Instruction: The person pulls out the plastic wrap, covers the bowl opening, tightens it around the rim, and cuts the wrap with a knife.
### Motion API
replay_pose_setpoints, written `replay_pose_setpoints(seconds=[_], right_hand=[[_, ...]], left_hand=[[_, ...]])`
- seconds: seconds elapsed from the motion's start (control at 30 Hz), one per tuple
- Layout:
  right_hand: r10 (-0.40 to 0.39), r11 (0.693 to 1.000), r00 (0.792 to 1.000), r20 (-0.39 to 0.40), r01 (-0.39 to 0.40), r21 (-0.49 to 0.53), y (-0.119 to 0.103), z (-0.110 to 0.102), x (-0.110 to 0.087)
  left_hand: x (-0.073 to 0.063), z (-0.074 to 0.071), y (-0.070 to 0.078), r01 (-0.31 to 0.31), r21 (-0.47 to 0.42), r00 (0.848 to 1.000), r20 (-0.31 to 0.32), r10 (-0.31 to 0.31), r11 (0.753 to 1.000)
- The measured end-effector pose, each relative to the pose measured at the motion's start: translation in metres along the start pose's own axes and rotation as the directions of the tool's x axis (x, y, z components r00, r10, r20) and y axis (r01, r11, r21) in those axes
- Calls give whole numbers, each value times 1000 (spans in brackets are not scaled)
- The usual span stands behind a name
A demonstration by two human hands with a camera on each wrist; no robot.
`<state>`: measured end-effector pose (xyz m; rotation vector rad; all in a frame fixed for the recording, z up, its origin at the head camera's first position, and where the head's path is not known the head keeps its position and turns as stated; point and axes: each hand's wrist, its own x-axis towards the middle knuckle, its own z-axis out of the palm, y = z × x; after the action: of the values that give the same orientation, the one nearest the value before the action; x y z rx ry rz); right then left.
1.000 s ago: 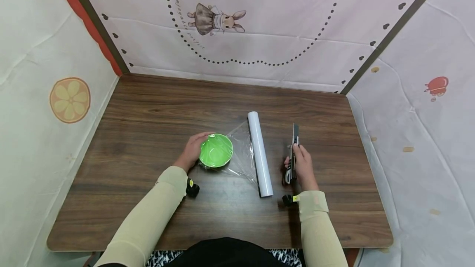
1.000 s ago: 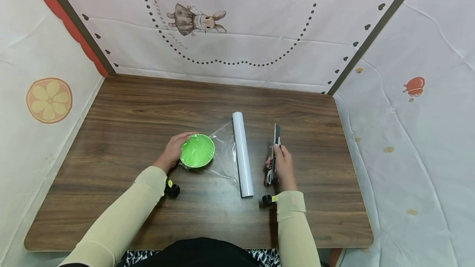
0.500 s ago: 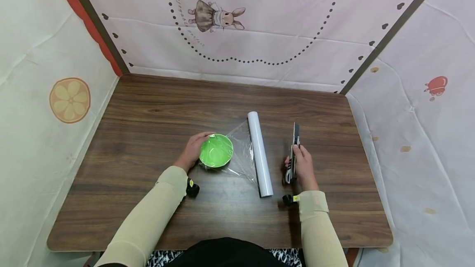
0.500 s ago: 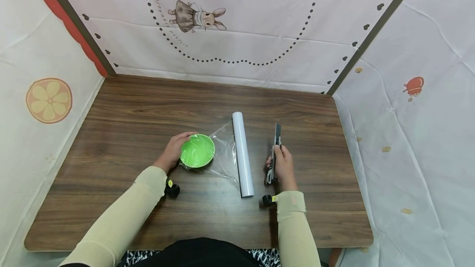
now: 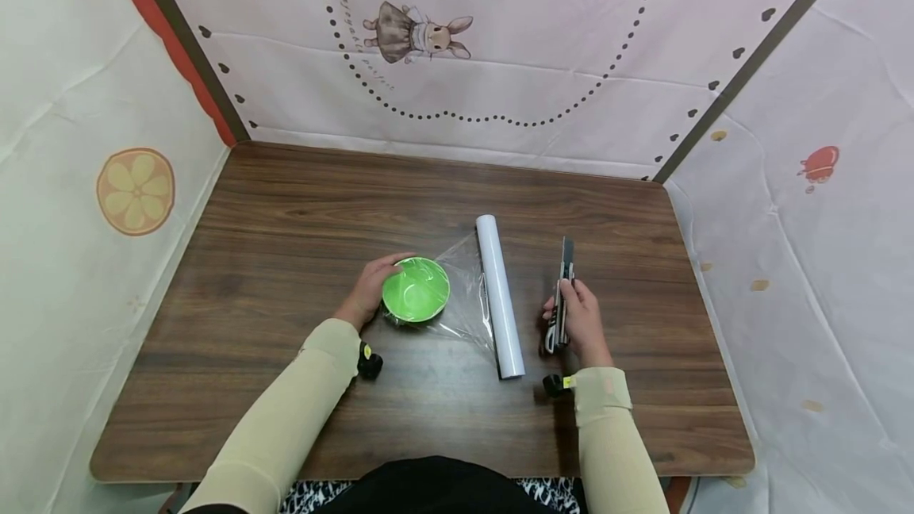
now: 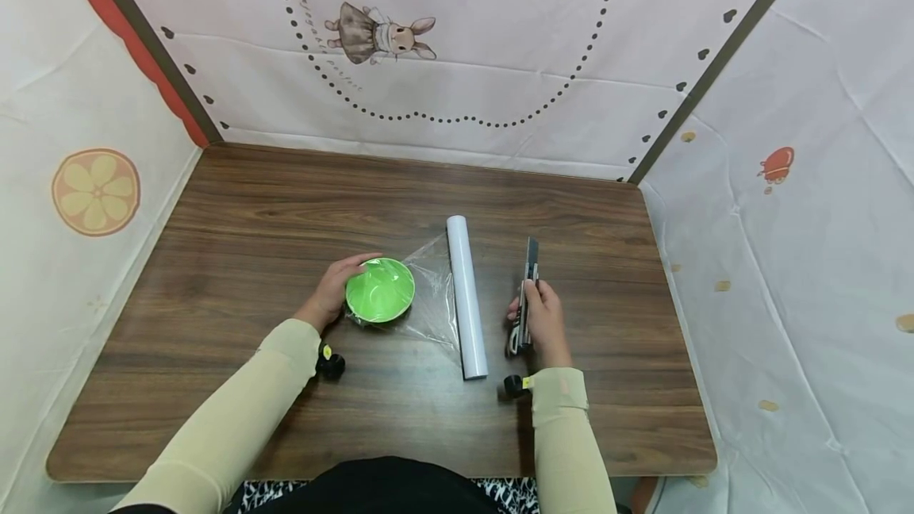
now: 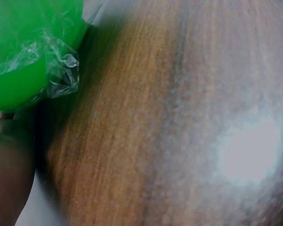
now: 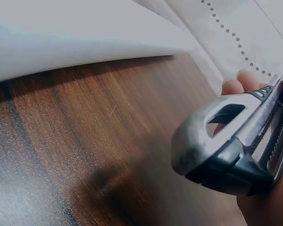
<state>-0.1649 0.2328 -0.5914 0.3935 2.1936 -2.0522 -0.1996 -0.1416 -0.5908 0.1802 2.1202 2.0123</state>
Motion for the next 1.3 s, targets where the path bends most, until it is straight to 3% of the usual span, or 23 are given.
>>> replay_pose_setpoints(seconds=[0.27,0.47,0.63,0.87,1.03,1.17,1.3], right_hand=[[-37,999,999,-1,37,0,-3,7,3],[-48,999,999,-5,48,-7,-4,8,2],[-47,999,999,-6,47,-10,-3,7,2],[-53,999,999,-5,53,-4,-3,6,3],[-57,998,998,-4,57,-20,-5,6,3],[-34,999,999,0,34,-39,-8,7,3],[-39,998,999,8,40,-52,-11,10,6]], left_hand=[[16,-13,-26,-24,-91,999,29,27,996],[17,-16,-33,66,-286,995,87,-43,956],[15,-20,-33,107,-318,992,99,-79,942],[18,-22,-32,140,-290,990,73,-125,947],[26,-22,-24,160,-195,987,29,-157,968],[28,-17,-3,152,-69,988,-9,-153,986],[34,-10,12,151,22,988,-45,-150,988]])
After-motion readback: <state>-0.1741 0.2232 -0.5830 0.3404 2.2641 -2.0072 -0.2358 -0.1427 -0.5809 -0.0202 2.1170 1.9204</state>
